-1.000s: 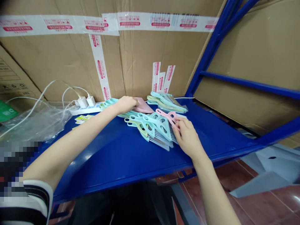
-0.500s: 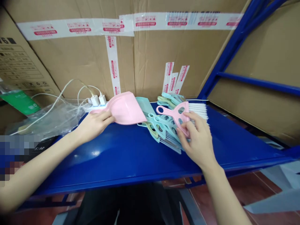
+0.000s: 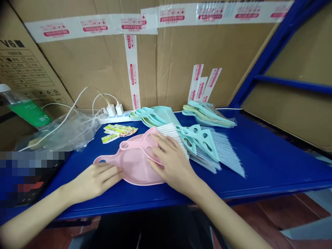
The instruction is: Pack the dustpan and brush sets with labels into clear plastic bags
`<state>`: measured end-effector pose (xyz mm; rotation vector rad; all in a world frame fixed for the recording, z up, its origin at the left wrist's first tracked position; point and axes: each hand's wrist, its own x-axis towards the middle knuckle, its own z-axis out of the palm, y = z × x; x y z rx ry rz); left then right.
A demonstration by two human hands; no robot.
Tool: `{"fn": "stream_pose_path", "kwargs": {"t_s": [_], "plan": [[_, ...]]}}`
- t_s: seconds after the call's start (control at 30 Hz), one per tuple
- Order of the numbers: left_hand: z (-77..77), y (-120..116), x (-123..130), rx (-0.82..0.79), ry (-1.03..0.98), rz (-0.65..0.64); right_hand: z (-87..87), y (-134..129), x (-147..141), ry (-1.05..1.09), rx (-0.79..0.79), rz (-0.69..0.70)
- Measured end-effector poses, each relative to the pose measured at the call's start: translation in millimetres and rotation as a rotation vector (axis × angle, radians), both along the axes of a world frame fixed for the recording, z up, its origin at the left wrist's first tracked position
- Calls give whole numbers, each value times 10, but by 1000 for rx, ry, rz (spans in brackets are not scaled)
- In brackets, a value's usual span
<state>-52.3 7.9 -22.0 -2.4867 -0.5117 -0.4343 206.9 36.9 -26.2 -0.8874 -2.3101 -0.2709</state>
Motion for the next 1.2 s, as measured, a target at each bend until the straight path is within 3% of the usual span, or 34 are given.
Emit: {"fn": "stream_pose_path", "kwargs": {"t_s": [0.27,0.37,0.43,0.53,0.6,0.73,1.2], "plan": [[-56,-68,40,-24,-19,-49,-62,-40,-319,-36,-85,30],[18,-75,-30,5,-102,-70,-81,-70,-389,-35,-109,13],[113,-57,-106,-22,-205,-9,-87,-93,-419,-51,-135,17],[253,0,-214,-223,-286,206,-96,-123,-446,-74,-173,41],[297,41,-260,-367,-250,264,-106,-136,-455,-62,-187,59],[257,75,-294,-572,-206,308,-120,-152,-460,-30,-218,99],[189,82,-279,-864,-271,355,-102,-195,-448,-71,-421,229]]}}
